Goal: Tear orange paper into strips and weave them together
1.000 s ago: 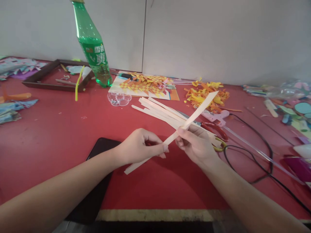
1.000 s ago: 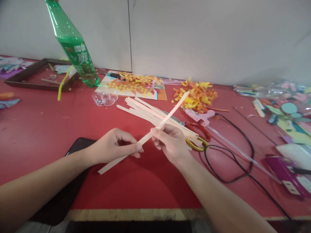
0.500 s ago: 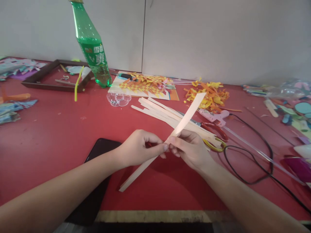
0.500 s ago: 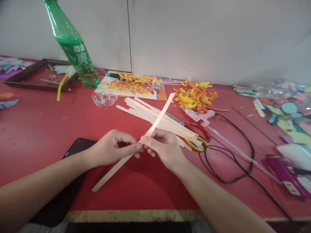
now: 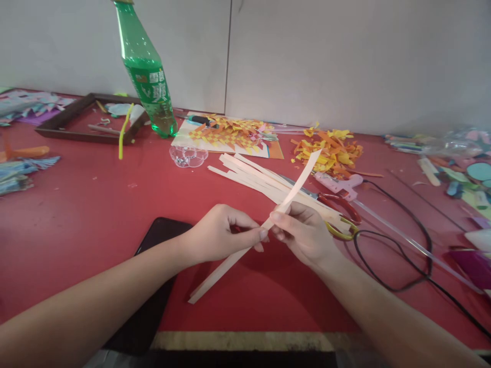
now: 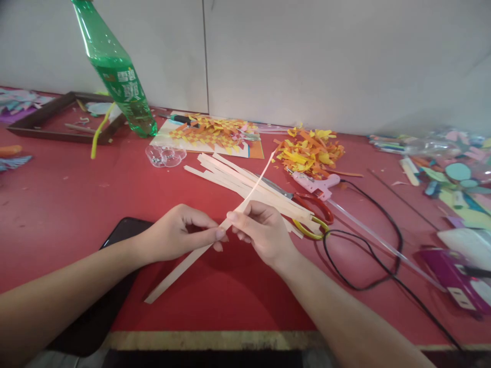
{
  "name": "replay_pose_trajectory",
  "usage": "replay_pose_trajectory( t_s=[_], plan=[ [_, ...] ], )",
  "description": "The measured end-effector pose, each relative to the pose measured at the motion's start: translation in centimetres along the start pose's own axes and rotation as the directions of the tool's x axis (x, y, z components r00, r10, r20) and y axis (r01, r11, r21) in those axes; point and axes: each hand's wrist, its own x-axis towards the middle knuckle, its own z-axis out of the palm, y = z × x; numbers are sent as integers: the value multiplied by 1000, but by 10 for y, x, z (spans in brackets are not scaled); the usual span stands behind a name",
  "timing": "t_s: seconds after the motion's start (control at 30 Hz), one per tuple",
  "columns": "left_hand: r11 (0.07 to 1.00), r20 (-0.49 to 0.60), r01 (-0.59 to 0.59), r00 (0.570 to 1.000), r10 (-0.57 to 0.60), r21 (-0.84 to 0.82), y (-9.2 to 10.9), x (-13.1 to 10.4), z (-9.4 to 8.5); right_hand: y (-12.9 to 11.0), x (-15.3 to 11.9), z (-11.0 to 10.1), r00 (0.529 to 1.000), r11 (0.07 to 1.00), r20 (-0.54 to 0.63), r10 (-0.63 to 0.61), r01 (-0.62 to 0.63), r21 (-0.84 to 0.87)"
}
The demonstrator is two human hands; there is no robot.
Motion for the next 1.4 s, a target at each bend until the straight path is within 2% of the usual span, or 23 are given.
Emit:
replay_pose_trajectory(
  t_s=[0.2,0.3,0.43,0.53,0.63,0.93,1.2,1.4],
  plan=[
    [995,-19,12,1000,-14,-96,0,1,0,-7,3,-1,999,998,-43,15,-12,60],
    [994,12,6,1000,-5,-107,1,1,0,-9,4,-1,999,998,-44,20,-18,60],
    [997,63,-23,998,27,-70,1,2,0,-6,1,1,999,999,38,8,-10,52],
    [997,57,-57,997,60,-55,-1,1,0,-2,-2,0,991,1000,132,-5,6,-5],
    [995,41,-75,996,78,-66,-3,1,0,0,-4,-1,985,998,170,3,8,-65],
    [1000,-25,-23,999,23,9,-1,1,1,-2,-2,0,993,1000,117,12,-11,-7],
    [1000,-33,22,999,-22,12,-3,0,1,2,-1,-3,985,1000,172,-17,18,-6],
    [1000,-35,-2,999,3,15,-2,1,0,-1,-2,-1,992,1000,129,-6,2,31]
  ],
)
